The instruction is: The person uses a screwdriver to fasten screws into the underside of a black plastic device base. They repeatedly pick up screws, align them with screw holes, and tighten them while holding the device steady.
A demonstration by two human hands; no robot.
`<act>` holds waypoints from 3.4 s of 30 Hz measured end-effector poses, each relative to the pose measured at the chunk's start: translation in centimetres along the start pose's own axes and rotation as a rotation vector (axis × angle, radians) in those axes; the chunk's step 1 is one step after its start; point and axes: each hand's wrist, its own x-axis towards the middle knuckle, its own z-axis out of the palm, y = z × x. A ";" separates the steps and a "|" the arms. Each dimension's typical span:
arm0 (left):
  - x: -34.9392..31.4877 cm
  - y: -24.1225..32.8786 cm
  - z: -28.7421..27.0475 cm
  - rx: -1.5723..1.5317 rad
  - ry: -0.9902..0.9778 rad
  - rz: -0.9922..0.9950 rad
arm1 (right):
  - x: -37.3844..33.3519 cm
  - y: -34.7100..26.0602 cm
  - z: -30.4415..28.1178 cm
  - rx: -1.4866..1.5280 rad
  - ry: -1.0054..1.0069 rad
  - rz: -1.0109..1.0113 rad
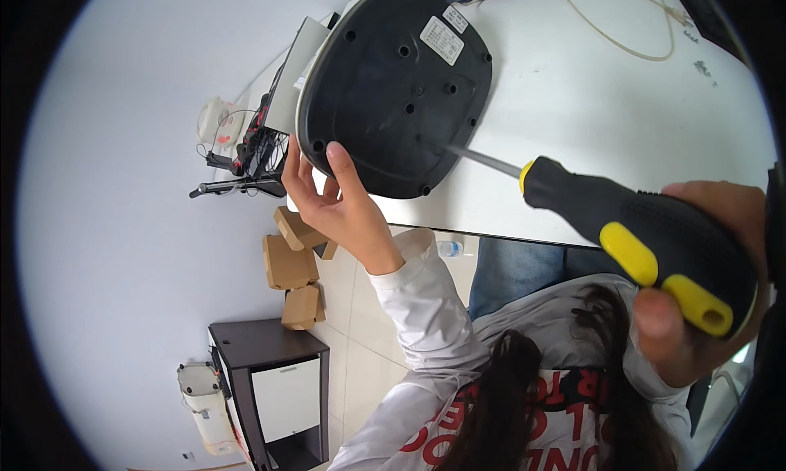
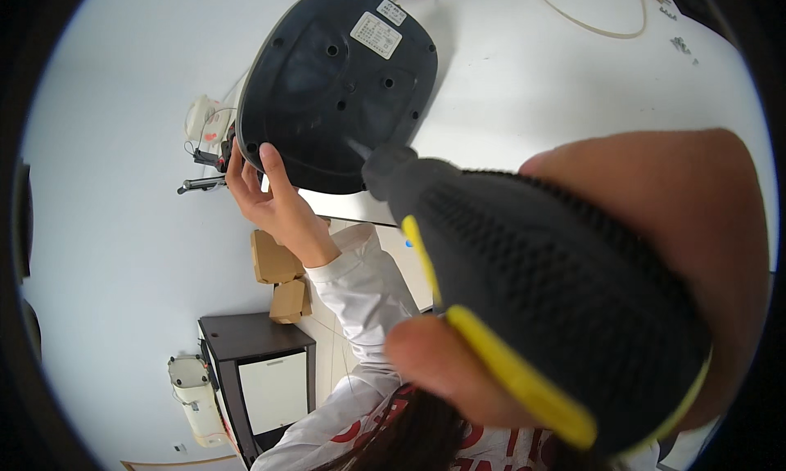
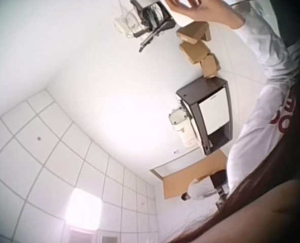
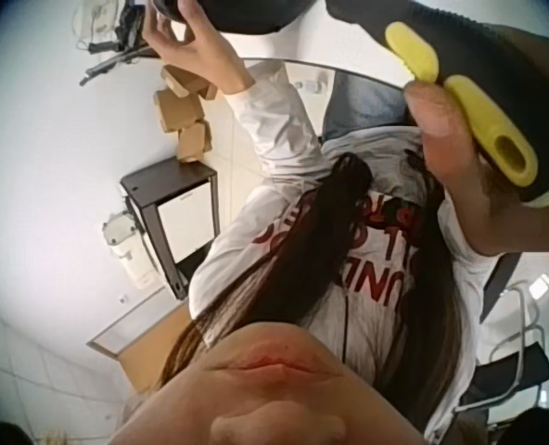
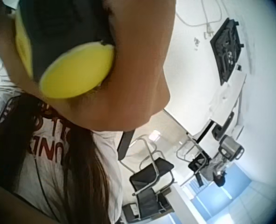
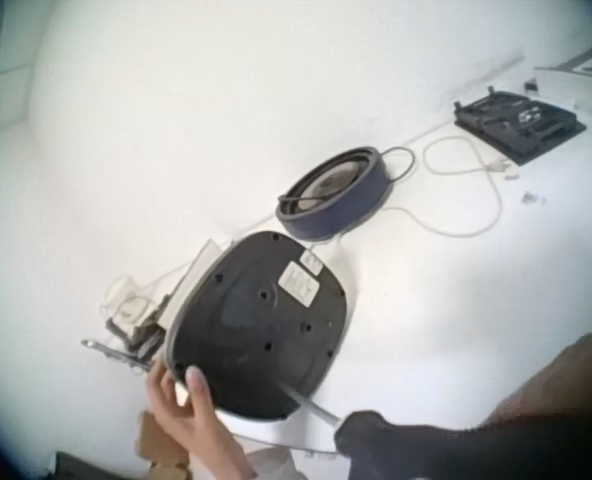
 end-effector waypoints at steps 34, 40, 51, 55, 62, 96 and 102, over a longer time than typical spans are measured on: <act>-0.9 -1.3 2.9 0.507 0.239 0.243 | 1.3 13.2 -12.4 -0.053 -0.207 0.632; -1.7 -1.4 2.7 0.588 0.214 0.183 | 1.9 13.3 -13.3 -0.367 -0.213 0.498; -2.1 -1.7 2.4 0.642 0.196 0.375 | 9.3 15.5 -13.7 -0.487 -0.435 0.322; -3.9 -0.1 3.5 0.545 0.279 0.312 | 11.2 20.0 -11.6 -0.704 -0.282 0.304; -8.1 -1.8 1.2 0.304 0.132 0.618 | 11.4 22.4 -11.1 -0.694 -0.236 0.226; -10.3 2.8 7.4 -0.834 -0.608 -0.790 | 5.7 11.4 -1.1 -0.717 -0.232 -0.029; -9.8 2.3 7.3 -0.596 -0.617 -0.598 | 4.7 13.3 -1.4 -0.758 -0.316 0.029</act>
